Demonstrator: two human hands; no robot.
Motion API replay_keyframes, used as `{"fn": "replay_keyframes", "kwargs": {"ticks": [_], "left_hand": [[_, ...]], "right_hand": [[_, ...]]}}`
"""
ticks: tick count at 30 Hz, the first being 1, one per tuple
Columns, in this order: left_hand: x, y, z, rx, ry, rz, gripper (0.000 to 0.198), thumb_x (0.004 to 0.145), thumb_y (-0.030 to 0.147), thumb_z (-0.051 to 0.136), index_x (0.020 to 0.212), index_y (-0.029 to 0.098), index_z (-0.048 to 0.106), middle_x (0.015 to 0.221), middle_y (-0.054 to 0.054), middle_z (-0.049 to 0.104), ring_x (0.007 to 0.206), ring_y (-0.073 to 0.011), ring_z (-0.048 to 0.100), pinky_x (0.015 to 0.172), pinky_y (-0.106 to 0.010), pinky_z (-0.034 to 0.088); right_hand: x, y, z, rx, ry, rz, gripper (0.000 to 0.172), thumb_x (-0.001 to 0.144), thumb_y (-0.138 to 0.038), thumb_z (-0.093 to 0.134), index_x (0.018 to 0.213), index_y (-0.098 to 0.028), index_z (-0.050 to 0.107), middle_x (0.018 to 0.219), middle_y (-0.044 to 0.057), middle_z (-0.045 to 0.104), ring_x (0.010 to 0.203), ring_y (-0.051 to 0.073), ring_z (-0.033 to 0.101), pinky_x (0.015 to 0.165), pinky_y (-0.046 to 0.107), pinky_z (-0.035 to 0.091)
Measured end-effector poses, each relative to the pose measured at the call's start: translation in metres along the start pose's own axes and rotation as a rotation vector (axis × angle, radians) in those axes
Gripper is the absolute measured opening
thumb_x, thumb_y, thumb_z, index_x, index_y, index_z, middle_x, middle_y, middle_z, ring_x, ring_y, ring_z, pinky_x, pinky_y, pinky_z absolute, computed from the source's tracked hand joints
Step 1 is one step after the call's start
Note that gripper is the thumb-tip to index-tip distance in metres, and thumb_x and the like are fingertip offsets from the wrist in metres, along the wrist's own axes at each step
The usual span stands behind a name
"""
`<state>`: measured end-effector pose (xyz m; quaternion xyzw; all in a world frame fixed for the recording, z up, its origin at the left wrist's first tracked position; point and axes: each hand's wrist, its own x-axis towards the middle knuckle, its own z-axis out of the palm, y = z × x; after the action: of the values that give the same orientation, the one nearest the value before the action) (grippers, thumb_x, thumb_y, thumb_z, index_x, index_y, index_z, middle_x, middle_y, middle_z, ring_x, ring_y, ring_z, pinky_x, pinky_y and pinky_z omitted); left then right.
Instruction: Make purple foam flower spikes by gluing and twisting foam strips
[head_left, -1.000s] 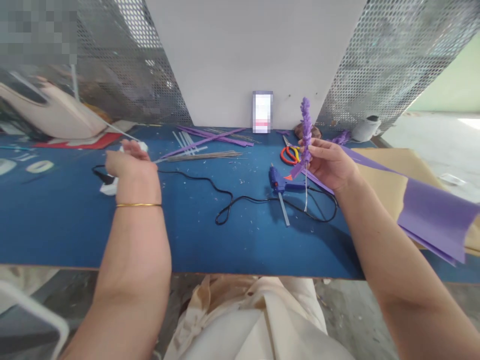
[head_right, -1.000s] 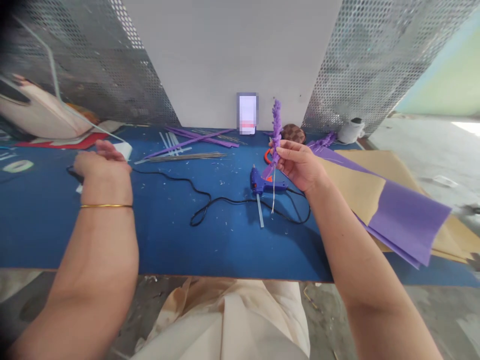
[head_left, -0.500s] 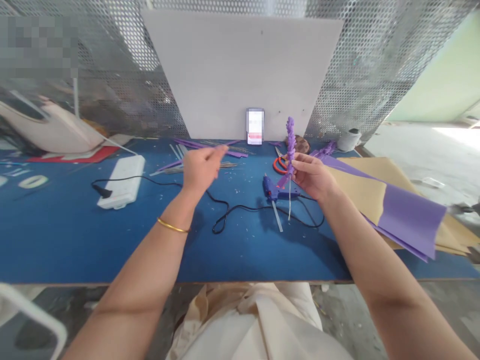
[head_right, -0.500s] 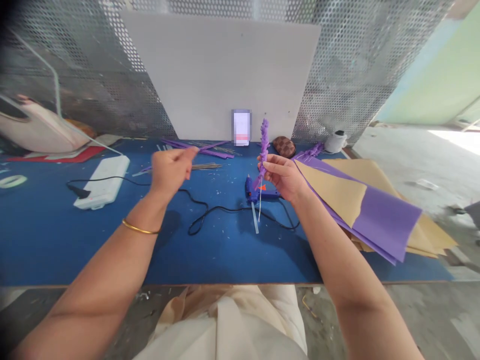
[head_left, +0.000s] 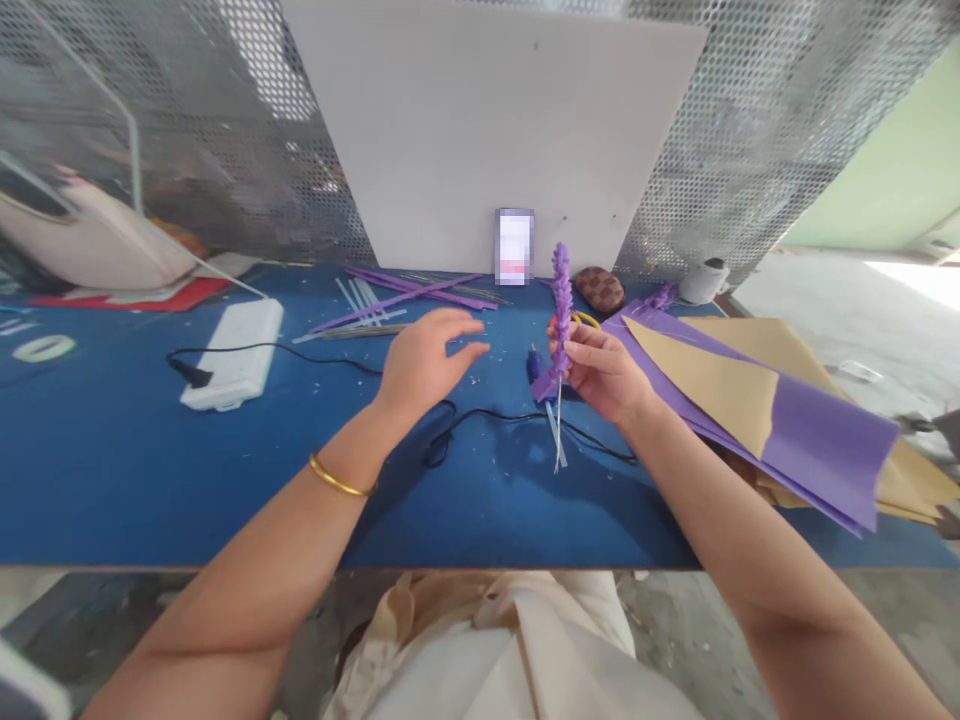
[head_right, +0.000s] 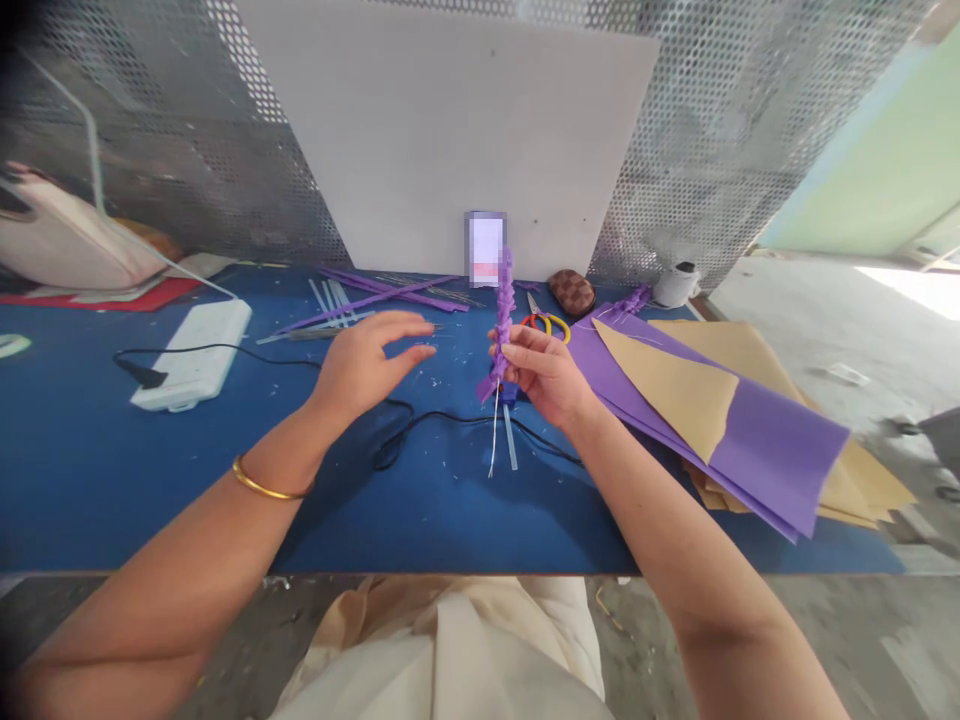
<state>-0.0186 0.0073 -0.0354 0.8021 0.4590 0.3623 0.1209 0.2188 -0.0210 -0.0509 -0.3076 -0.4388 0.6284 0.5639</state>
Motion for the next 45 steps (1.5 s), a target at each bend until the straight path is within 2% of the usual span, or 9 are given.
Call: {"fn": "replay_keyframes", "kwargs": {"ticks": [2, 4, 6, 9, 12, 20, 30, 38, 45], "left_hand": [[-0.007, 0.015, 0.005, -0.216, 0.018, -0.086, 0.035, 0.091, 0.041, 0.054, 0.071, 0.019, 0.074, 0.087, -0.008, 0.076, 0.093, -0.0232, 0.069, 0.086, -0.032, 0.05], [-0.014, 0.027, 0.014, -0.427, 0.004, -0.133, 0.023, 0.089, 0.036, 0.059, 0.09, 0.019, 0.075, 0.101, -0.007, 0.075, 0.09, -0.0199, 0.069, 0.084, -0.031, 0.051], [-0.02, 0.033, 0.023, -0.673, -0.111, -0.231, 0.026, 0.085, 0.033, 0.065, 0.106, 0.021, 0.073, 0.11, -0.006, 0.074, 0.095, -0.0191, 0.068, 0.088, -0.031, 0.05], [-0.028, 0.037, 0.032, -0.967, -0.374, -0.408, 0.032, 0.087, 0.046, 0.062, 0.096, 0.02, 0.077, 0.098, -0.007, 0.077, 0.093, -0.0202, 0.069, 0.086, -0.032, 0.048], [-0.032, 0.037, 0.034, -1.159, -0.49, -0.504, 0.032, 0.086, 0.049, 0.063, 0.092, 0.022, 0.078, 0.092, -0.007, 0.077, 0.09, -0.0192, 0.069, 0.085, -0.031, 0.047], [-0.033, 0.037, 0.035, -1.155, -0.474, -0.557, 0.013, 0.073, 0.035, 0.075, 0.072, 0.022, 0.078, 0.076, -0.003, 0.075, 0.078, -0.0173, 0.065, 0.082, -0.032, 0.046], [-0.034, 0.039, 0.032, -1.043, -0.447, -0.519, 0.018, 0.076, 0.036, 0.071, 0.064, 0.023, 0.076, 0.068, -0.001, 0.072, 0.07, -0.015, 0.061, 0.076, -0.028, 0.046], [-0.036, 0.042, 0.036, -1.055, -0.4, -0.553, 0.013, 0.073, 0.031, 0.072, 0.064, 0.022, 0.076, 0.068, -0.001, 0.072, 0.069, -0.0151, 0.061, 0.075, -0.028, 0.047], [-0.038, 0.043, 0.038, -1.075, -0.363, -0.61, 0.013, 0.073, 0.033, 0.074, 0.065, 0.022, 0.076, 0.068, 0.0, 0.072, 0.064, -0.0131, 0.059, 0.066, -0.026, 0.047]], "right_hand": [[-0.002, 0.005, 0.001, 0.012, 0.013, 0.018, 0.023, 0.07, -0.022, 0.079, 0.092, -0.019, 0.073, 0.078, -0.001, 0.068, 0.058, 0.006, 0.055, 0.055, 0.016, 0.049], [-0.005, 0.006, 0.002, 0.026, 0.019, 0.046, 0.025, 0.069, -0.023, 0.079, 0.093, -0.019, 0.073, 0.078, -0.001, 0.068, 0.058, 0.006, 0.055, 0.055, 0.017, 0.048], [-0.006, 0.005, 0.005, 0.037, 0.016, 0.075, 0.027, 0.068, -0.023, 0.079, 0.093, -0.019, 0.073, 0.079, -0.001, 0.068, 0.058, 0.007, 0.056, 0.056, 0.017, 0.049], [-0.008, 0.002, 0.009, 0.038, 0.008, 0.095, 0.026, 0.068, -0.024, 0.079, 0.092, -0.018, 0.072, 0.078, 0.0, 0.068, 0.059, 0.007, 0.058, 0.058, 0.018, 0.05], [-0.009, 0.002, 0.012, 0.035, -0.007, 0.105, 0.026, 0.069, -0.024, 0.079, 0.092, -0.017, 0.072, 0.077, 0.0, 0.067, 0.059, 0.007, 0.058, 0.057, 0.017, 0.05], [-0.013, 0.009, 0.016, -0.026, -0.074, 0.128, 0.022, 0.07, -0.027, 0.079, 0.09, -0.02, 0.072, 0.08, 0.001, 0.065, 0.068, 0.011, 0.059, 0.064, 0.023, 0.053], [-0.013, 0.005, 0.012, -0.091, -0.188, 0.135, 0.025, 0.072, -0.028, 0.079, 0.094, -0.017, 0.072, 0.076, 0.0, 0.063, 0.064, 0.011, 0.058, 0.06, 0.024, 0.053], [-0.014, 0.001, 0.013, -0.212, -0.141, 0.117, 0.021, 0.07, -0.028, 0.081, 0.083, -0.016, 0.07, 0.08, 0.001, 0.065, 0.064, 0.01, 0.057, 0.06, 0.024, 0.049], [-0.013, 0.001, 0.014, -0.32, -0.139, 0.025, 0.022, 0.071, -0.03, 0.081, 0.076, -0.017, 0.064, 0.07, -0.001, 0.06, 0.06, 0.012, 0.055, 0.059, 0.027, 0.047]]}}
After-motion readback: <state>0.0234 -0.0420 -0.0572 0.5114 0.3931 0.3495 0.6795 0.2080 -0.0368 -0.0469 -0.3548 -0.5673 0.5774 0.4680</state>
